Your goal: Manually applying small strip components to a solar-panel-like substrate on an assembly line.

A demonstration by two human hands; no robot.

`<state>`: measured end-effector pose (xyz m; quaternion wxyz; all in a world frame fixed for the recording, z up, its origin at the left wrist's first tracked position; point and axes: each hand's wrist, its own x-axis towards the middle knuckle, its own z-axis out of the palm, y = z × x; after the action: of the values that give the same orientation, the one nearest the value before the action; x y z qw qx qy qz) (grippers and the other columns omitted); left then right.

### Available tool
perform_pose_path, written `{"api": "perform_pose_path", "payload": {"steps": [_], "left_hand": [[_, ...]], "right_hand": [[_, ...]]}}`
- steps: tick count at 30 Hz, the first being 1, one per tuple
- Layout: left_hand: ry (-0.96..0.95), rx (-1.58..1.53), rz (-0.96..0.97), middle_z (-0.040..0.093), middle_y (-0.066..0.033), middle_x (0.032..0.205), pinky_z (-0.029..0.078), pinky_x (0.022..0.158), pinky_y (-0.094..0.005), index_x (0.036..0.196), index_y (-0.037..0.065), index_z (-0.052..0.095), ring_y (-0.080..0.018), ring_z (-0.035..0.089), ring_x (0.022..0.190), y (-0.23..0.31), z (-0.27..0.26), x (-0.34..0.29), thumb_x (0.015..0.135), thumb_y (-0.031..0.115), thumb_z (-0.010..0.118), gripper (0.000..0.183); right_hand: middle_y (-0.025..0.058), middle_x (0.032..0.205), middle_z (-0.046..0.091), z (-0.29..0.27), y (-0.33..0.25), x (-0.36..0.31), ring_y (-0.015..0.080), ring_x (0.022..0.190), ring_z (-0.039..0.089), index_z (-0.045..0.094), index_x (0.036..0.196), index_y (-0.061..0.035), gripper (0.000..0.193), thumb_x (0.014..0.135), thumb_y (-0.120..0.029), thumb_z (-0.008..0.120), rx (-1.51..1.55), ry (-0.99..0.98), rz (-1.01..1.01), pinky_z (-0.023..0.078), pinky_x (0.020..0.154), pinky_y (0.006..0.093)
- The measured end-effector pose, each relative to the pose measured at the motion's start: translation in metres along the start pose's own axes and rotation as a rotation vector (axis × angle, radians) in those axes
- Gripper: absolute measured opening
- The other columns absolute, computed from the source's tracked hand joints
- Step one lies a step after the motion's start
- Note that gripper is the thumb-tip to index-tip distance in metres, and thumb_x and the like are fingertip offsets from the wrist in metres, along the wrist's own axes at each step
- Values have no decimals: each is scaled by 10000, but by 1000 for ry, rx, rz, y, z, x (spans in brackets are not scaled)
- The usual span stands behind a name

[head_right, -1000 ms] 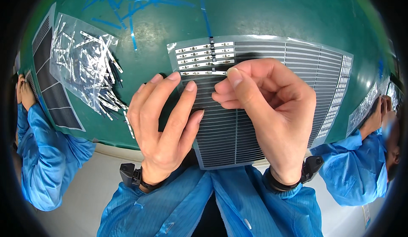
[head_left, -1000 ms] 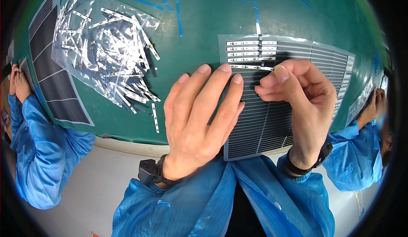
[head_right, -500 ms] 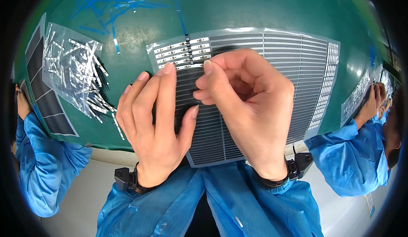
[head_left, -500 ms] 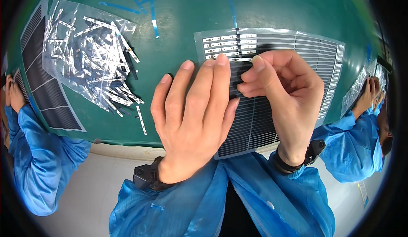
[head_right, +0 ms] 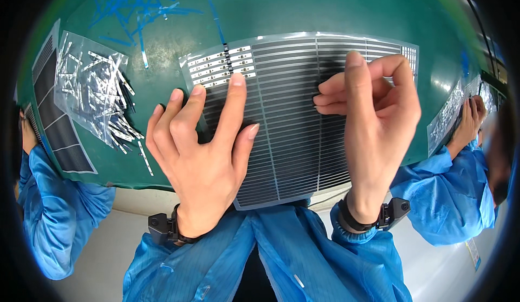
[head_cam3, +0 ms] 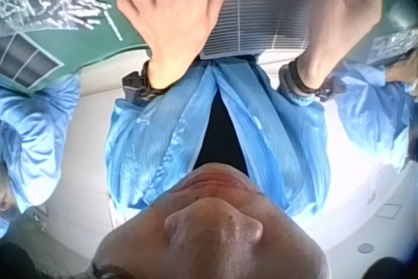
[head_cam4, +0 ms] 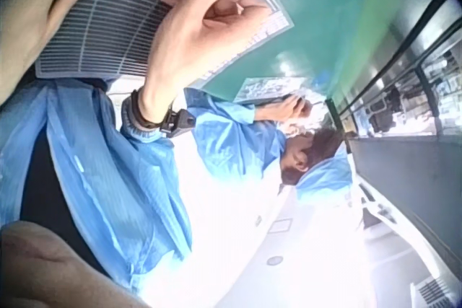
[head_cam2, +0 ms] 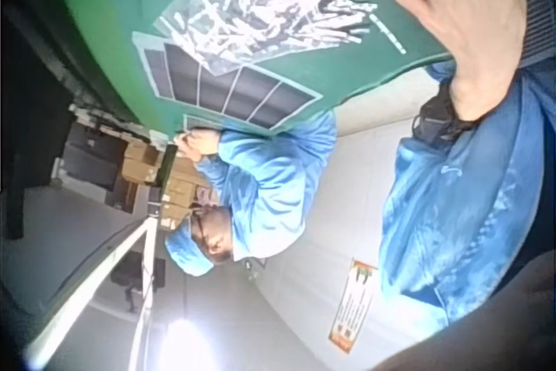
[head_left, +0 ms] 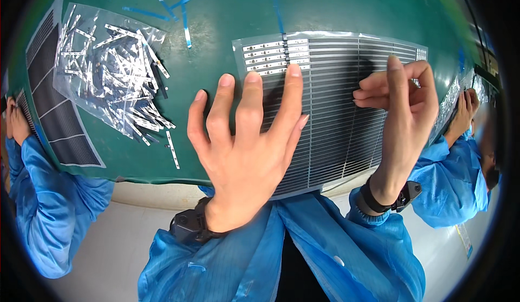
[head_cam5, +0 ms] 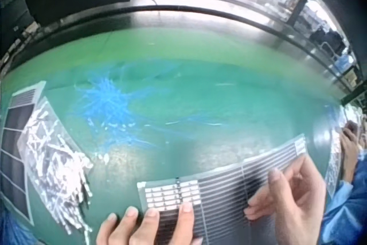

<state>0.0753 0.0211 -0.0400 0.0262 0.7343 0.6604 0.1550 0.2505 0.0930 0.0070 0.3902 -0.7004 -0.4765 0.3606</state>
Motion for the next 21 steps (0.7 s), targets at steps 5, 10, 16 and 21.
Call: {"api": "perform_pose_path", "payload": {"steps": [5,10,16,21], "left_hand": [[-73,77,-91,472,-145,1289,377,1099,-576,1395,418,658,-385,432,1239,14,-11,3,883,372,770,526],[-40,-183,11,491,-125,1270,418,1037,-577,1326,267,664,-387,481,1215,-3,-30,-18,918,152,702,426],[71,-90,-648,570,-50,1055,344,871,-412,1047,145,716,-271,517,990,-51,-51,-65,828,186,844,257],[70,-250,-600,573,-19,974,343,861,-365,979,115,722,-222,513,946,-59,-52,-70,875,73,789,131]], "right_hand": [[82,744,694,3,15,-4,114,602,665,566,893,-17,206,1044,-130,650,48,-50,9,564,552,232],[24,820,658,1,6,-17,54,711,613,655,1000,-1,134,1038,-129,666,-81,-33,-90,513,607,196],[11,829,648,20,-4,-41,46,742,616,660,1010,23,117,1025,-92,677,-42,-141,-176,497,630,181],[88,828,656,57,-22,-61,193,706,647,674,992,36,85,917,16,708,-153,-401,-445,532,647,318]]}}
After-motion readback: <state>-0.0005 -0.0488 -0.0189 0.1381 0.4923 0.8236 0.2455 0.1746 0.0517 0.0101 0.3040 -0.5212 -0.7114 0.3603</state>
